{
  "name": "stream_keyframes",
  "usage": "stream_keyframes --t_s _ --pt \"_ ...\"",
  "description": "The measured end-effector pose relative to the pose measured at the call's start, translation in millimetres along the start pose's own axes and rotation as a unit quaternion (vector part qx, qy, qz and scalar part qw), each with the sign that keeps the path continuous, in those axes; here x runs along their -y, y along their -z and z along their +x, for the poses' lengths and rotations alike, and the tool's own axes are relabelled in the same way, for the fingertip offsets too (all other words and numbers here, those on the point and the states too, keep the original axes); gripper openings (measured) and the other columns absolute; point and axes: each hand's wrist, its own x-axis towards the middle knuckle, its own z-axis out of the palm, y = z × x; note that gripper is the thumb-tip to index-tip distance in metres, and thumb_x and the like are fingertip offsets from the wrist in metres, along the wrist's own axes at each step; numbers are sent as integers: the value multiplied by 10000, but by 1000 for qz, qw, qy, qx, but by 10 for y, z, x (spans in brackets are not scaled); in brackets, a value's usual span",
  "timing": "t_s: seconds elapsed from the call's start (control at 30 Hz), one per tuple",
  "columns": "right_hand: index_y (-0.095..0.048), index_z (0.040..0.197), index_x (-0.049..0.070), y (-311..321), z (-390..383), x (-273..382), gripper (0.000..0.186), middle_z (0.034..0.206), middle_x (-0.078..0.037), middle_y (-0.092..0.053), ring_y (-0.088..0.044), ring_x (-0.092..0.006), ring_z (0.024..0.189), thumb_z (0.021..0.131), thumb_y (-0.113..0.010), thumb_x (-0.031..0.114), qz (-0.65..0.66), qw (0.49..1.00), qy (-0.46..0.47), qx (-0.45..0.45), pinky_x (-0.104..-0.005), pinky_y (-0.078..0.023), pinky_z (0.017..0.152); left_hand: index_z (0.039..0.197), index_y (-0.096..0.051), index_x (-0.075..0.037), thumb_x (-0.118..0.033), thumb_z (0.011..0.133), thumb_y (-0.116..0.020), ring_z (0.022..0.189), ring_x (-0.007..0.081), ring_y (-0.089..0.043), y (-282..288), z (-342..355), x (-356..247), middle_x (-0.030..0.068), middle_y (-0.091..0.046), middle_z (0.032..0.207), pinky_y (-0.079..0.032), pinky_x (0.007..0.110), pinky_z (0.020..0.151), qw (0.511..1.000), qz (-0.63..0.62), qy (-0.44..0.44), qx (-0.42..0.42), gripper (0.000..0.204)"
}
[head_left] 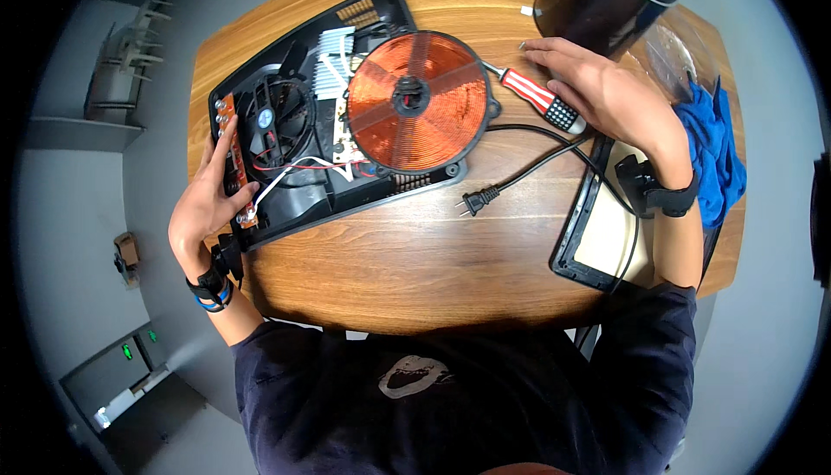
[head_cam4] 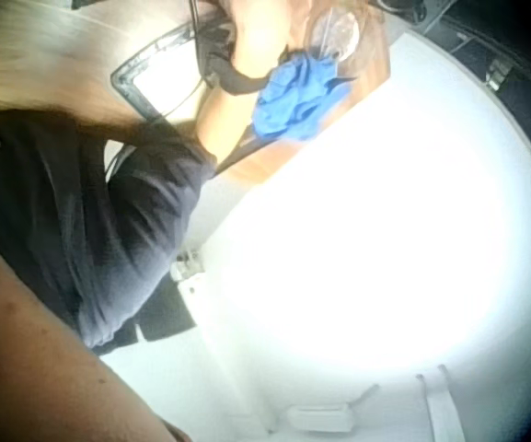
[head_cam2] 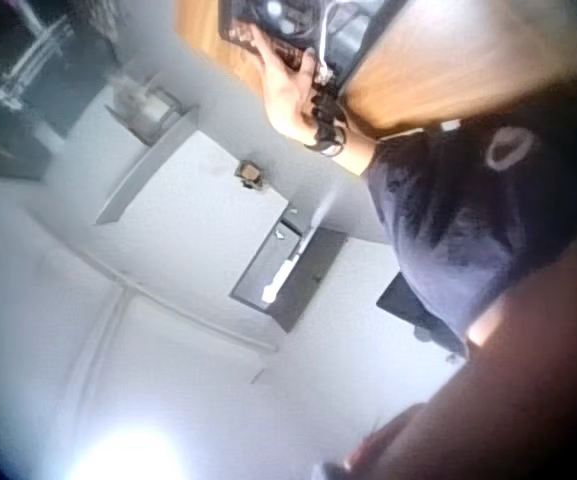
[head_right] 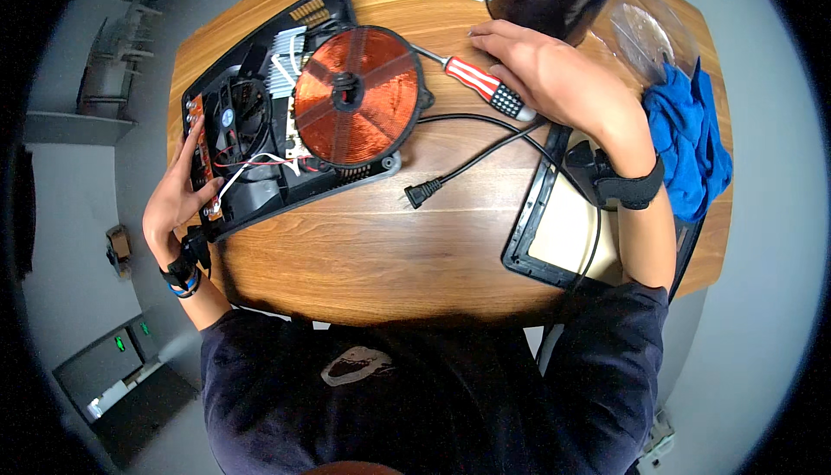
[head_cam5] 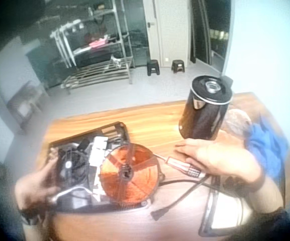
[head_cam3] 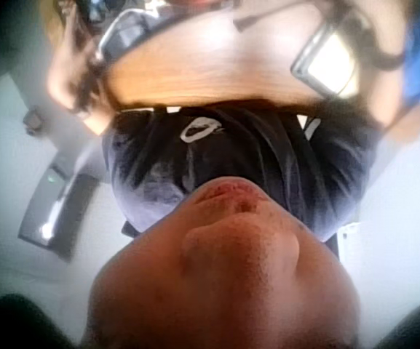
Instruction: The person disassembles an electronic device on a wooden table, removes a copper coil and a fan, and uses a screwdriver to adjust internal components. They repeatedly handle the coil and fan, repositioning them within the device casing.
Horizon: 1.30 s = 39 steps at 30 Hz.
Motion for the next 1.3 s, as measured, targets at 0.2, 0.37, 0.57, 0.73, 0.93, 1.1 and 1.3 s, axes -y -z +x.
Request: stream_keyframes --t_s 0.2,0.37,0.57,0.73,0.93,1.1,1.3 --pt "-696 1520 -91 -38 466 -56 490 1567 -277 -709 -733 -454 1381 1047 -758 16 -40 998 46 29 -473 -633 1157 1907 -235 -335 -247 982 -919 1581 601 -529 115 7 -83 423 -294 1868 -550 534 1261 996 82 16 33 1153" --pt "-797 1218 -108 -65 739 -166 295 1200 -257 -770 -769 -473 1138 925 -774 -74 -4 996 71 55 -492 -640 993 1912 -217 -295 -318 1051 -835 1280 631 -723 108 43 -77 559 -256 1780 -616 583 1129 991 124 12 56 1060" --pt "-741 1057 -75 -91 764 -167 142 1016 -249 -729 -745 -488 977 923 -780 -51 29 998 14 51 -525 -619 884 1851 -403 -241 -336 1070 -850 1409 569 -686 277 74 -66 403 -363 1835 -592 578 1167 989 112 12 99 905" --pt "-674 1047 -54 11 732 -31 118 1016 -273 -695 -704 -520 986 967 -755 -24 -21 996 -32 80 -539 -600 899 1733 -586 -133 -293 1083 -823 1505 504 -652 348 23 -140 312 -527 1779 -568 542 1244 988 143 -50 9 709" --pt "-610 1118 -37 266 884 294 229 1001 -268 -715 -722 -510 955 941 -754 -22 -18 995 -88 47 -524 -597 871 1553 -705 20 -258 1118 -761 1516 455 -652 344 -19 -172 239 -693 1633 -540 518 1273 970 58 -225 67 520" --pt "-630 1142 -30 309 1064 793 159 999 -233 -699 -697 -430 886 1058 -761 2 34 995 -95 0 -446 -588 830 1572 -684 28 -283 1145 -725 1627 436 -561 260 -41 -204 250 -645 1688 -506 537 1319 960 85 -263 54 530" --pt "-580 1211 5 176 1221 1307 140 1350 -199 -719 -704 -401 1154 1129 -693 -4 76 996 9 46 -438 -578 1054 1586 -662 29 -246 1145 -718 1656 453 -520 135 -43 -253 214 -597 1747 -497 544 1329 955 93 -277 59 522"
